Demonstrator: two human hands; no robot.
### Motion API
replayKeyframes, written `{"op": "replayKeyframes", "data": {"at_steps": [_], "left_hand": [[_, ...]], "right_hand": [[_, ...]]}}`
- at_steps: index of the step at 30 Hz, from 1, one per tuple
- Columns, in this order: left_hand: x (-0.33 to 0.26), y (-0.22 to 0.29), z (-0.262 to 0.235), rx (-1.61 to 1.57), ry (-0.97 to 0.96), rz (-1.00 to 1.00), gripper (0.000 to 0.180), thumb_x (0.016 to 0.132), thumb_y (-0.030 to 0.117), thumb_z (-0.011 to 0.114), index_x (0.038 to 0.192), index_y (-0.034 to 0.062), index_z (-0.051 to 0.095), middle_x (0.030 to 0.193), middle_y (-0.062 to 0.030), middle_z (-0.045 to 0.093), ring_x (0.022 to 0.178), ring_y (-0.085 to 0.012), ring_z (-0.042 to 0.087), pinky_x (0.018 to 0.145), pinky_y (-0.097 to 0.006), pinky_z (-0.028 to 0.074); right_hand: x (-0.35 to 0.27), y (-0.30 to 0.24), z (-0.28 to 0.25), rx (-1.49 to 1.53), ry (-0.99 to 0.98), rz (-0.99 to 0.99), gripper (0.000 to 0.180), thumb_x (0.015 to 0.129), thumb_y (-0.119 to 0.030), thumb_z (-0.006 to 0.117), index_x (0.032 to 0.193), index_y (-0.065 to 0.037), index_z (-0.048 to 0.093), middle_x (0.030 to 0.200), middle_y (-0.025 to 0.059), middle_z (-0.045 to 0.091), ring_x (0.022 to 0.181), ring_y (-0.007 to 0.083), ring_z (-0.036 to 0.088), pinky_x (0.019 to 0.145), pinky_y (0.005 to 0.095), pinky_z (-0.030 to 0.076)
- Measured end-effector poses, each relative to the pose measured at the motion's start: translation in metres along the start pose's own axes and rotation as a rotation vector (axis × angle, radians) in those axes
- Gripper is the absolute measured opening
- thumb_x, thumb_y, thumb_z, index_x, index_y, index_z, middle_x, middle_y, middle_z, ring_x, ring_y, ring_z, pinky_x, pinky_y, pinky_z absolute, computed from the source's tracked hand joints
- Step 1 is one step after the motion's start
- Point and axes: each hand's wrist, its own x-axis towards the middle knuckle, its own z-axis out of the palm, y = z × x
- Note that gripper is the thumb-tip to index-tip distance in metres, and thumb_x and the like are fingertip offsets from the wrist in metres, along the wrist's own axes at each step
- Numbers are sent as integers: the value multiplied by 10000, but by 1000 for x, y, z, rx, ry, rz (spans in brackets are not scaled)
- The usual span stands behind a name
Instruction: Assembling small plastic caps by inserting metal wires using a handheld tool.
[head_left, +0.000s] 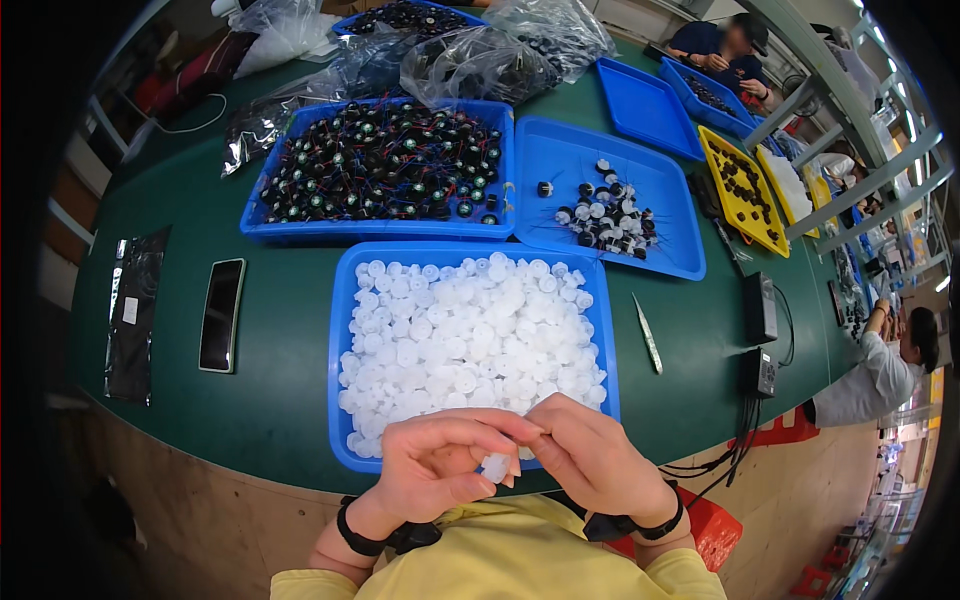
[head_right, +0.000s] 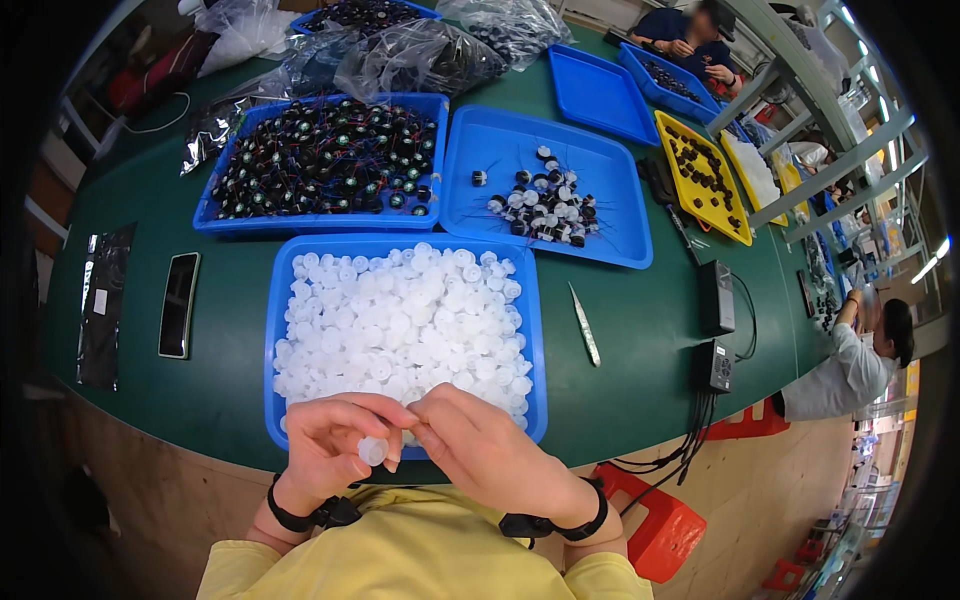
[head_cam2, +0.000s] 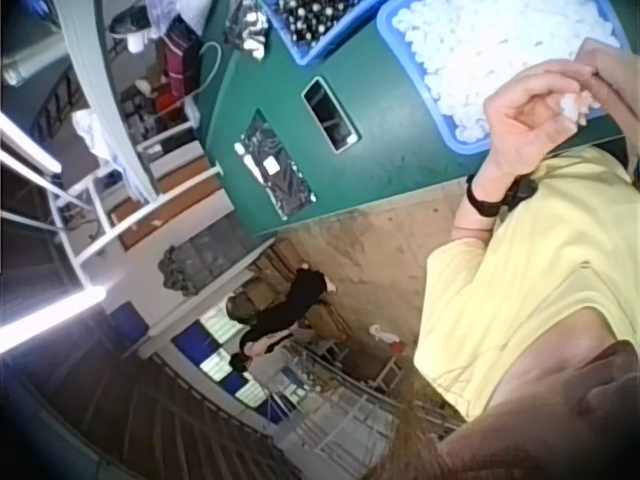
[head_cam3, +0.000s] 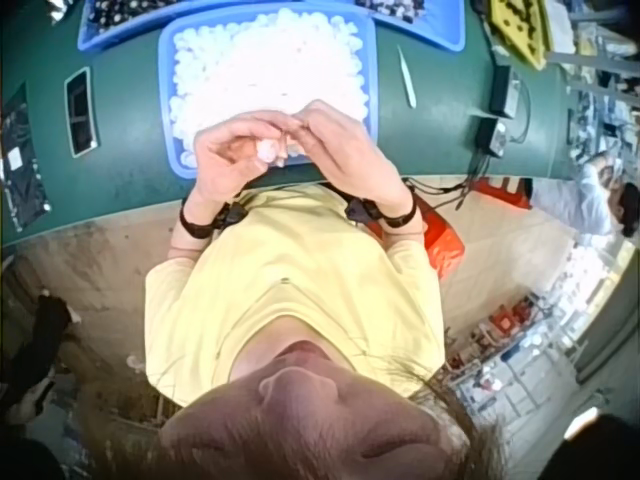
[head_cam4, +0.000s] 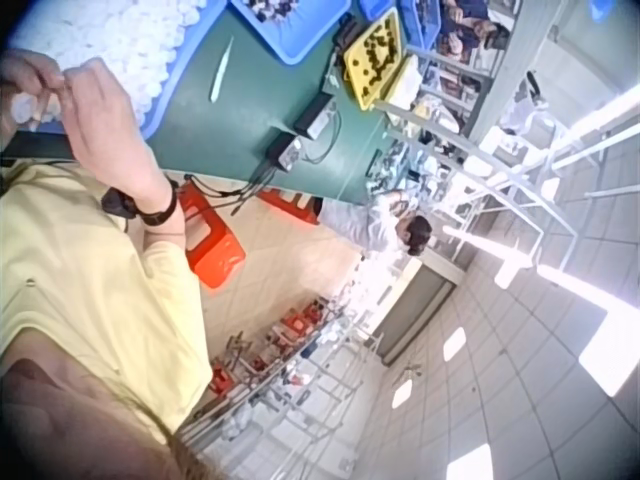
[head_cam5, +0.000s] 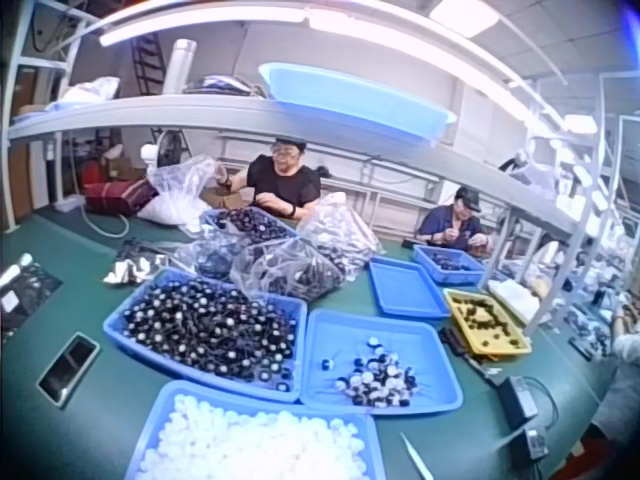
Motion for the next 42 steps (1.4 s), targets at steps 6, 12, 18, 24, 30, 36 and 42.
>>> {"op": "replayKeyframes", "data": {"at_steps": [6,12,18,24,30,36,42], "left_hand": [[-1,1,0,-11,13,43,294,756,-57,611,1036,-116,546,1074,-283,528,828,-267,571,726,-381,485],[-4,3,-2,-68,48,40,252,776,-25,604,1016,-90,561,1053,-265,543,817,-257,574,715,-381,494],[-3,3,0,-80,158,-43,230,823,5,555,1035,-84,541,979,-212,577,803,-217,572,695,-341,497],[-4,10,6,-189,170,-208,236,853,19,518,1060,-93,529,938,-179,584,771,-187,566,671,-311,491],[-7,11,4,-254,115,-256,281,869,101,542,1069,-97,528,919,-177,582,724,-180,554,622,-297,475],[-8,11,3,-236,114,-272,349,863,171,576,1071,-104,522,908,-182,577,687,-185,554,613,-292,467],[-8,11,2,-221,131,-274,345,866,178,573,1058,-105,526,913,-181,575,681,-186,552,599,-292,466]], "right_hand": [[0,-6,3,-101,42,-11,167,782,27,551,947,5,531,739,109,466,595,244,504,510,325,406],[0,-3,6,-164,359,-112,82,703,31,618,771,-9,597,530,29,421,405,134,396,372,258,284],[-3,-5,-5,-266,442,-185,86,619,28,641,678,-26,608,475,0,393,364,113,352,348,243,250],[-7,-27,-7,-588,341,-407,130,550,-25,655,669,-42,604,502,-33,333,378,100,329,352,225,241],[-8,-29,-3,-846,334,-614,154,632,-74,600,763,-26,663,550,-38,230,429,65,240,379,207,171],[-8,-25,-2,-985,286,-648,179,594,-44,577,741,-27,679,567,-31,215,448,65,236,404,212,146],[-9,-26,-5,-1015,227,-675,168,578,-18,558,705,-28,668,577,-25,242,453,70,266,414,219,154]]}}
